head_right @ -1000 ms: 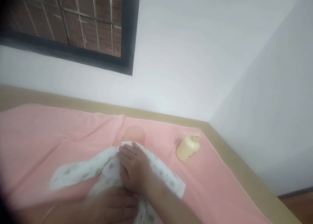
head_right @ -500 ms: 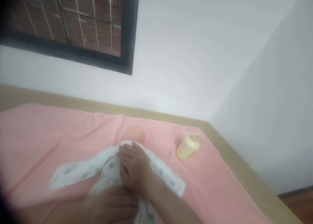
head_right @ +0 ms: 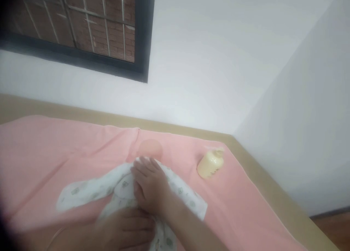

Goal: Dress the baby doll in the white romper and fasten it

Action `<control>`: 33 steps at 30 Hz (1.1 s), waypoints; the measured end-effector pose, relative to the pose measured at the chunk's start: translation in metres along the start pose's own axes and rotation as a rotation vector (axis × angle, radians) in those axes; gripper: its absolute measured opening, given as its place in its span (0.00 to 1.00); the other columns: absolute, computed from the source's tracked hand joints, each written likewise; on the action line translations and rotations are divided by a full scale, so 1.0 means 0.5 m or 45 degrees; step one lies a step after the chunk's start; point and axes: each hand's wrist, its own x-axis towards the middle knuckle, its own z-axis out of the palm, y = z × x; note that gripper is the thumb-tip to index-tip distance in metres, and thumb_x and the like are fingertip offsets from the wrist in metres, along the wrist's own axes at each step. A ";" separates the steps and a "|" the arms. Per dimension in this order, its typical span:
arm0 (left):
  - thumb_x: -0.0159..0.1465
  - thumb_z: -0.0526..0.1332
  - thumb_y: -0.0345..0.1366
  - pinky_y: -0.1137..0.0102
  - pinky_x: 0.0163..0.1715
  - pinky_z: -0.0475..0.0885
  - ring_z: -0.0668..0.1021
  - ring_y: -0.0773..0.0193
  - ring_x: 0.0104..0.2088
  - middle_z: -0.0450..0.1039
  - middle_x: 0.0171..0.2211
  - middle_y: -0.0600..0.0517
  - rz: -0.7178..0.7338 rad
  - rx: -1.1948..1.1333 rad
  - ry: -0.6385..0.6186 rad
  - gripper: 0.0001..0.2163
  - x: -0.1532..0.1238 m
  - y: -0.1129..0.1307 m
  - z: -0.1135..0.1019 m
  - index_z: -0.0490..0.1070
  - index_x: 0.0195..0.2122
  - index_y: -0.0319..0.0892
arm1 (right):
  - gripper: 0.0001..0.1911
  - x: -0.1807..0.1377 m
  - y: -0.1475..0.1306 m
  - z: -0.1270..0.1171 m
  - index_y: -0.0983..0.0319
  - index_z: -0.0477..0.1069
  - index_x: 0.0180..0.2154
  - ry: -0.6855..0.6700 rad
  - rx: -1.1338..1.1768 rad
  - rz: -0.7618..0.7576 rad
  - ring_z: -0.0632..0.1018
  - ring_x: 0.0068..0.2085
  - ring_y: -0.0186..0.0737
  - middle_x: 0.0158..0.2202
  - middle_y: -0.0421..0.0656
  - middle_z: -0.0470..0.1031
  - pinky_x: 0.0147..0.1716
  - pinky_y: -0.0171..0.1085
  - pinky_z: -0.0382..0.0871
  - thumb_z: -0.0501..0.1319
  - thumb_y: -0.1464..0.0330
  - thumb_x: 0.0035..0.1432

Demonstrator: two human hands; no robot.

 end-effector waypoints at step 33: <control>0.65 0.50 0.27 0.65 0.50 0.71 0.76 0.60 0.43 0.76 0.34 0.43 0.123 -0.052 0.006 0.11 -0.025 -0.018 0.036 0.73 0.35 0.33 | 0.24 0.002 -0.001 0.002 0.62 0.62 0.57 -0.046 -0.024 0.032 0.60 0.61 0.45 0.58 0.47 0.63 0.61 0.51 0.50 0.50 0.69 0.59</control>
